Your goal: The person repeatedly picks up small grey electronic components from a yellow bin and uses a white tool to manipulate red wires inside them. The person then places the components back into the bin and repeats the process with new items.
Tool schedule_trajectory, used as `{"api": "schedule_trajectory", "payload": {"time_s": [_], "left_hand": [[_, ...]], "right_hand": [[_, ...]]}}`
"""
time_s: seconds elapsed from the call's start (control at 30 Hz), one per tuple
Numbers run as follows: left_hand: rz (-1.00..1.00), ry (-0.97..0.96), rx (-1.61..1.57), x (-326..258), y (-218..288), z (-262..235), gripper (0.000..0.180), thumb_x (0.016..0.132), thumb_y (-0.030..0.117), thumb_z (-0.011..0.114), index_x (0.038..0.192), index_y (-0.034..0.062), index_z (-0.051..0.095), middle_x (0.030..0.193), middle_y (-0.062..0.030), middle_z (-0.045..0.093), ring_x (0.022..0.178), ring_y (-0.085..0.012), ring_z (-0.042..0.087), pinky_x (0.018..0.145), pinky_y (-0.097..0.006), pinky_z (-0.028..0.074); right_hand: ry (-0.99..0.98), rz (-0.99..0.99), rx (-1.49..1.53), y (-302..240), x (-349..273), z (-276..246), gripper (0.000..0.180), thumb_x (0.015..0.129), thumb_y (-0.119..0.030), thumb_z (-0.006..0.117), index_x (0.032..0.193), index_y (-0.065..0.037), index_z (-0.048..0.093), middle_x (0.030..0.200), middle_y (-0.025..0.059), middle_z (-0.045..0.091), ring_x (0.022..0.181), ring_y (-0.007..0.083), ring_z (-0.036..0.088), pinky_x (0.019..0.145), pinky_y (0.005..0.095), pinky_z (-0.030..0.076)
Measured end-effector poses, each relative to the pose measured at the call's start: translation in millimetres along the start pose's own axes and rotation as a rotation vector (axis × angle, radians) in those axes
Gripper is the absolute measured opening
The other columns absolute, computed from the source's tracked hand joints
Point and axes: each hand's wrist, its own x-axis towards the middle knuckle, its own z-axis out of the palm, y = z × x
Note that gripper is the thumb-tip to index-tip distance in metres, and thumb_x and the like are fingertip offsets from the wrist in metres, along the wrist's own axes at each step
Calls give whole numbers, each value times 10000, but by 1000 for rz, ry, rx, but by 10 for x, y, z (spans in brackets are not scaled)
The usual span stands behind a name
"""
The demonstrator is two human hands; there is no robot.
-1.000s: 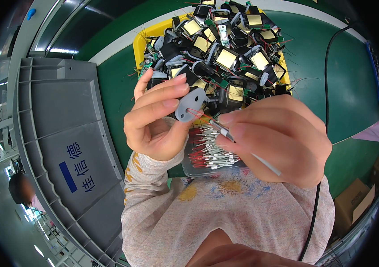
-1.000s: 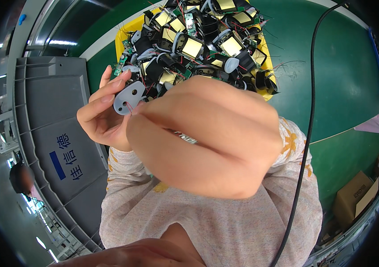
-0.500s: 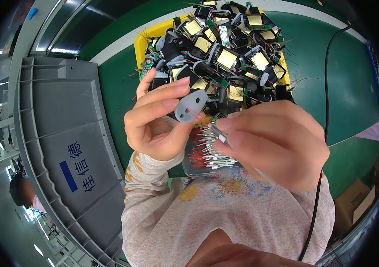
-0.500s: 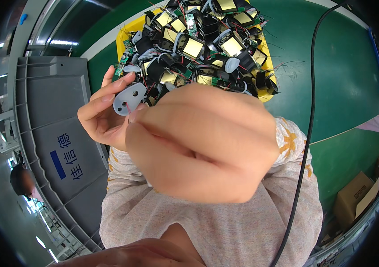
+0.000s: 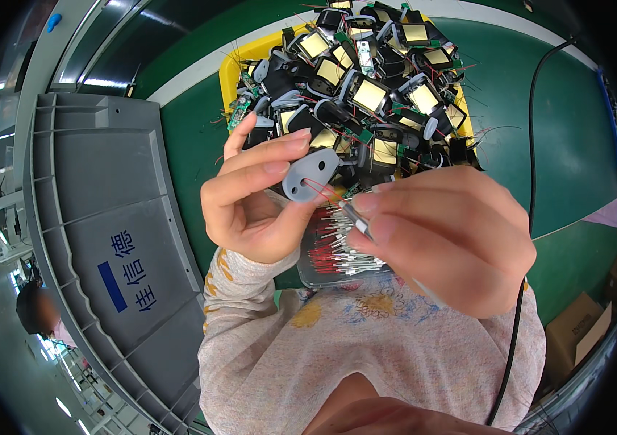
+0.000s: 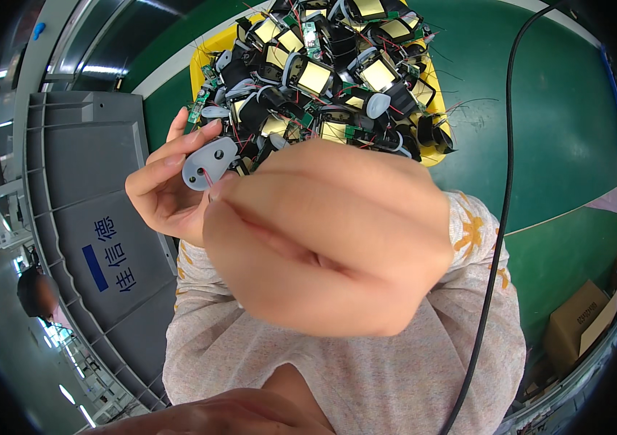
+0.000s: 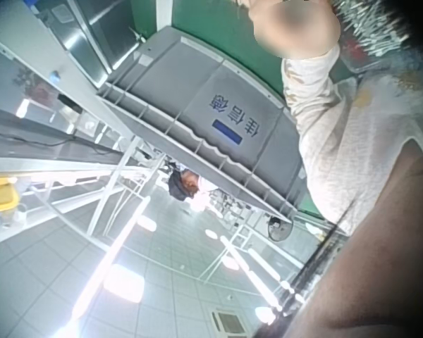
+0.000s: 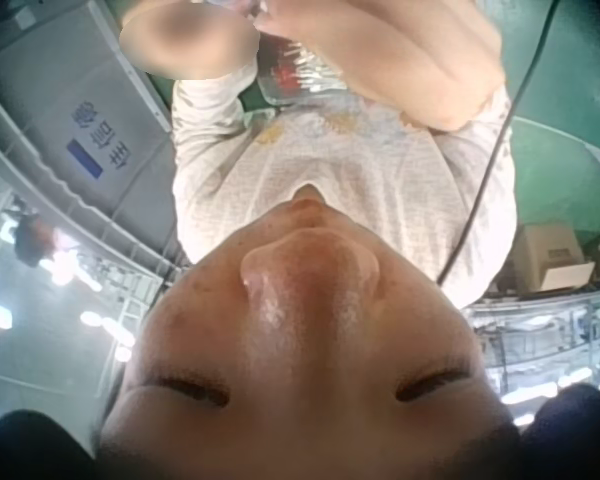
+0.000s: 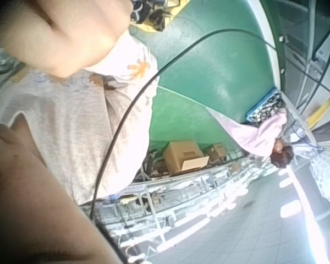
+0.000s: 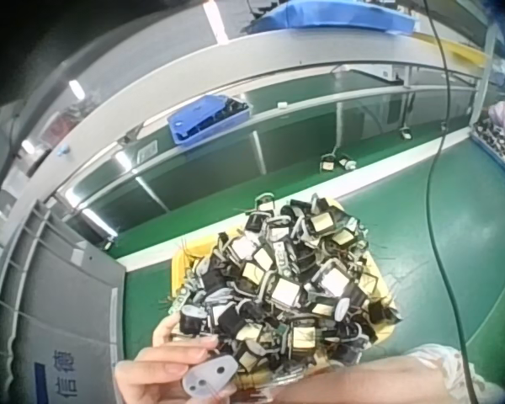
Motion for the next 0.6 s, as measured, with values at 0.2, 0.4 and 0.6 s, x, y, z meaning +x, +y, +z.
{"api": "schedule_trajectory", "payload": {"time_s": [0.2, 0.4, 0.6], "left_hand": [[13, -7, 25, 1, -9, -4, 432, 621, -36, 714, 950, 37, 445, 911, -168, 634, 881, -270, 635, 971, -493, 279], [19, -8, 30, 0, -18, -4, 434, 617, -46, 707, 954, 37, 447, 913, -167, 634, 880, -274, 635, 971, -495, 278], [18, -4, 26, -2, -21, -2, 435, 614, -49, 706, 954, 39, 450, 915, -165, 634, 880, -275, 634, 970, -496, 277]], "right_hand": [[18, -30, -13, 21, 9, 16, 379, 536, 6, 770, 848, 33, 556, 733, 142, 611, 601, 214, 614, 456, 238, 490], [17, 5, -7, 0, 15, 8, 379, 545, 4, 768, 857, 31, 553, 722, 151, 611, 560, 209, 604, 437, 235, 478], [10, -1, 8, 14, 12, -3, 383, 547, 4, 768, 861, 33, 551, 731, 163, 614, 541, 207, 594, 427, 236, 468]]}}
